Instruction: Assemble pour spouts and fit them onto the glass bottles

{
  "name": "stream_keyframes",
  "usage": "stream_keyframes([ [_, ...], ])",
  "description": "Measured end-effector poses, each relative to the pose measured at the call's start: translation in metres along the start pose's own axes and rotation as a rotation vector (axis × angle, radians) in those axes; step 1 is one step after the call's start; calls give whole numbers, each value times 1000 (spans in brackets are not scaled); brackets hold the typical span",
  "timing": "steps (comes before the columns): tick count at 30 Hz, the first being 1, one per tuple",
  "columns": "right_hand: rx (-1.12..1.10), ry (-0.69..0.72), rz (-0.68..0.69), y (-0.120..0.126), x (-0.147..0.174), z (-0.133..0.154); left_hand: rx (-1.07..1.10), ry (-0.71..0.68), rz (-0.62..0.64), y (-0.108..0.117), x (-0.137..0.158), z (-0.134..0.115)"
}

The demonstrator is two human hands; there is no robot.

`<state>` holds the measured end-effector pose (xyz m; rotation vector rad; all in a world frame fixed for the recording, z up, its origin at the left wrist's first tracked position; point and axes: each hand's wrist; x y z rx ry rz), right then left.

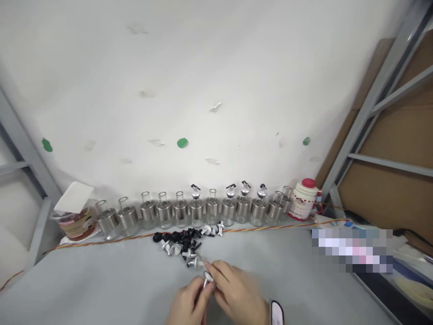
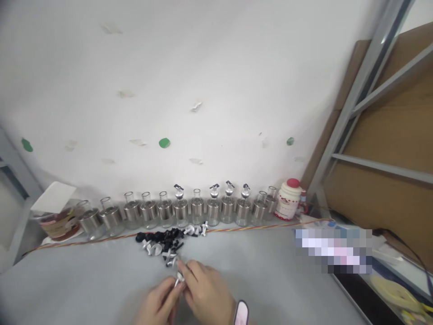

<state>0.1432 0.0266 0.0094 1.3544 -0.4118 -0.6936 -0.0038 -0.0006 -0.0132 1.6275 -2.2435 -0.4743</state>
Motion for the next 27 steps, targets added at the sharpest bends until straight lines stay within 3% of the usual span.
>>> stream_keyframes([
  [4,-110,-48,89,-5,0,2,87,131,61,-5,-4,7],
  [8,-247,-72,55,1,-3,-12,180,123,56,6,-7,8],
  [12,-180,-267,-63,-5,-22,-37,113,16,-141,18,-7,2],
  [15,-111,-321,-76,-18,-43,-54,126,-107,-265,22,-7,-3],
  [18,-88,-365,-96,-29,-62,-63,365,-148,-121,23,-7,-9],
  [21,-81,-406,-122,-36,-74,-67,731,-3,9,26,-7,-18],
  [24,-89,-414,-140,-41,-79,-69,1050,141,-6,31,-4,-27],
  [27,-101,-396,-146,-43,-79,-71,1175,157,-24,34,-4,-30],
])
Point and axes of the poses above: each hand's wrist, its own x-axis away from the middle knuckle, its own y-axis out of the back of the hand, z = x × y, and after that the axes turned 15 degrees about z, right-handed
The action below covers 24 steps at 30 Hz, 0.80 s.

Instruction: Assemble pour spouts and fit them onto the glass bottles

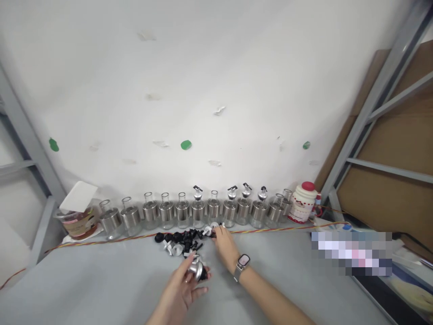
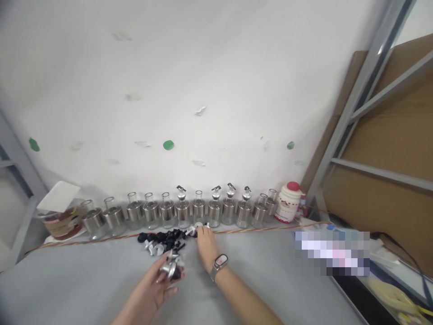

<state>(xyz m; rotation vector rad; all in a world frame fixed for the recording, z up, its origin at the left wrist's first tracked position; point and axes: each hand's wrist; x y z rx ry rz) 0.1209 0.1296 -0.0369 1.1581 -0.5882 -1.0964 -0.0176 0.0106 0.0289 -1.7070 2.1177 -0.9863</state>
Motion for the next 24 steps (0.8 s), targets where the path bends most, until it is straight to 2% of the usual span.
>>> stream_keyframes([
  [5,-23,45,16,-2,-1,-1,-197,-65,-68,5,-8,10],
  [10,-97,77,20,2,5,3,-327,-168,-39,13,-14,17],
  [13,-178,119,17,10,17,4,-472,-216,29,17,-13,15],
  [16,-253,150,-12,19,32,7,-630,-215,16,19,-10,17],
  [20,-776,88,8,30,47,18,-777,-156,5,25,-10,29],
  [24,-1219,85,104,39,56,36,-804,-127,108,31,-14,40],
])
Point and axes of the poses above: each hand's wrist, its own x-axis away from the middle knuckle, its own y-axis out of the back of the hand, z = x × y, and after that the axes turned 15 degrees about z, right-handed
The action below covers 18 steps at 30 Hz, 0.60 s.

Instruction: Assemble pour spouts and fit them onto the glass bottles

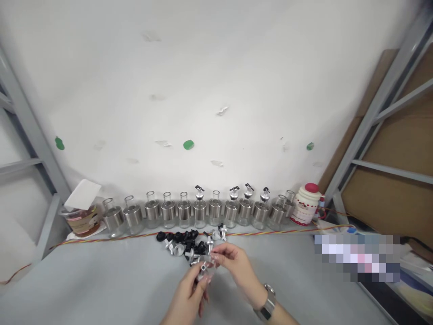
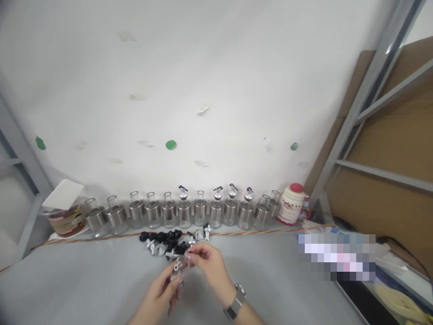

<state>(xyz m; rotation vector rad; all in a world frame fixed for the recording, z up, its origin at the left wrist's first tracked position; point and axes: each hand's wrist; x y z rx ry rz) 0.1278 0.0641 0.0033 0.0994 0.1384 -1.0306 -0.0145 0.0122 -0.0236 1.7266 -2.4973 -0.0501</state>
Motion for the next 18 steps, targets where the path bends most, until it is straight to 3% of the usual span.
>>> stream_keyframes([
  [2,-188,-1,16,-7,3,7,-8,3,42,-2,-1,2],
  [4,-213,12,17,-13,7,12,-28,12,34,-4,0,0],
  [10,132,167,-53,-12,13,17,22,64,41,-7,4,-13],
  [18,290,235,-51,-8,16,21,82,48,54,-3,6,-21],
])
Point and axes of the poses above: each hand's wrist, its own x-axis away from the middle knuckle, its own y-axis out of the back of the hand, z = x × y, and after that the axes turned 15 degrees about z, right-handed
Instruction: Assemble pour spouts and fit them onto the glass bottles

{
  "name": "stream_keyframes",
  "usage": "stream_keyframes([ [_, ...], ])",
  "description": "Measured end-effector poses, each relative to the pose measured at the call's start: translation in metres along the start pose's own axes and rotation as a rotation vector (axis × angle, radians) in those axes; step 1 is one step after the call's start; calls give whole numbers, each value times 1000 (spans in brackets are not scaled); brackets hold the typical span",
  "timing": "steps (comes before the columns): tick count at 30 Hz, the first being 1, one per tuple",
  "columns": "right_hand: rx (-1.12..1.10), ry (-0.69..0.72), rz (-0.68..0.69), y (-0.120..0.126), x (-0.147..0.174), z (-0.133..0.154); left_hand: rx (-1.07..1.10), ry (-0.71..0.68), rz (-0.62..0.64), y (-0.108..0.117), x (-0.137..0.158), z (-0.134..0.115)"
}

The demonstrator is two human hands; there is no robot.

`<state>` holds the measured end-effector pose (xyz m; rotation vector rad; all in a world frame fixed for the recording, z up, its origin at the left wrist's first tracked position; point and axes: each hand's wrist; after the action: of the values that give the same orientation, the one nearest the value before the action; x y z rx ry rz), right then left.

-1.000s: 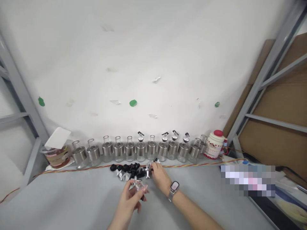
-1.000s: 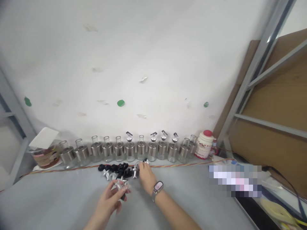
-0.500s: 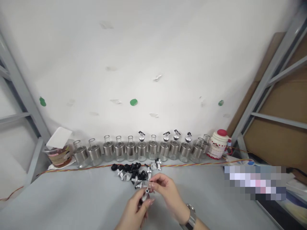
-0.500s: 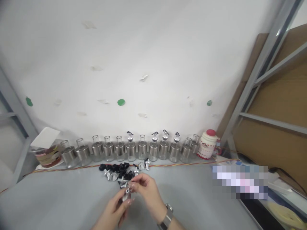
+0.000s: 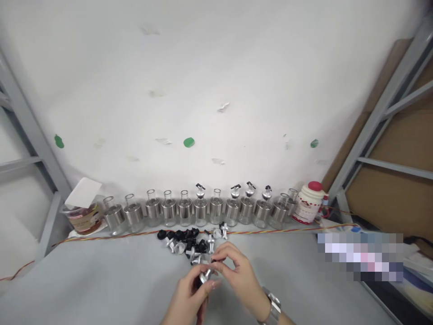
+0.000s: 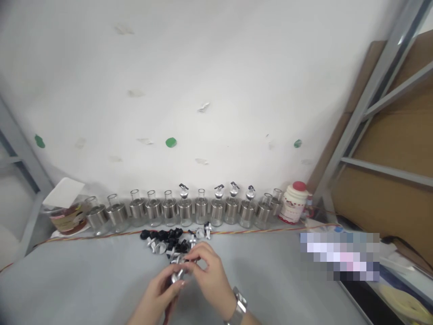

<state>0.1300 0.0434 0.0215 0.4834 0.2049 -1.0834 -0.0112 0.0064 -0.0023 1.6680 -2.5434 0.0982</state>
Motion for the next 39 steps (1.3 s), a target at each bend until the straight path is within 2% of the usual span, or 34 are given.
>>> stream_keyframes([
  [6,86,25,51,0,2,1,26,-14,-17,-1,0,2],
  [12,95,38,19,0,3,1,23,-17,8,1,-1,1],
  [19,325,119,84,-7,10,-2,25,-31,41,1,-2,5],
  [26,141,54,20,-8,7,3,53,-45,57,0,-1,3],
  [29,145,54,40,-5,6,5,53,-54,40,0,0,2],
  [36,474,196,189,5,10,1,41,-48,33,0,-2,5],
  [39,533,246,227,7,12,1,54,-49,21,0,-1,8],
])
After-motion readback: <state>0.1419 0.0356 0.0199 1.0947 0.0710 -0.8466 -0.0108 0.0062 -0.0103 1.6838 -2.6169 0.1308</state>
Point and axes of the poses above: each hand's wrist, its own x-axis away from the middle knuckle, its own y-axis out of the back of the hand, z = x × y, and after that the axes turned 15 degrees about z, right-handed
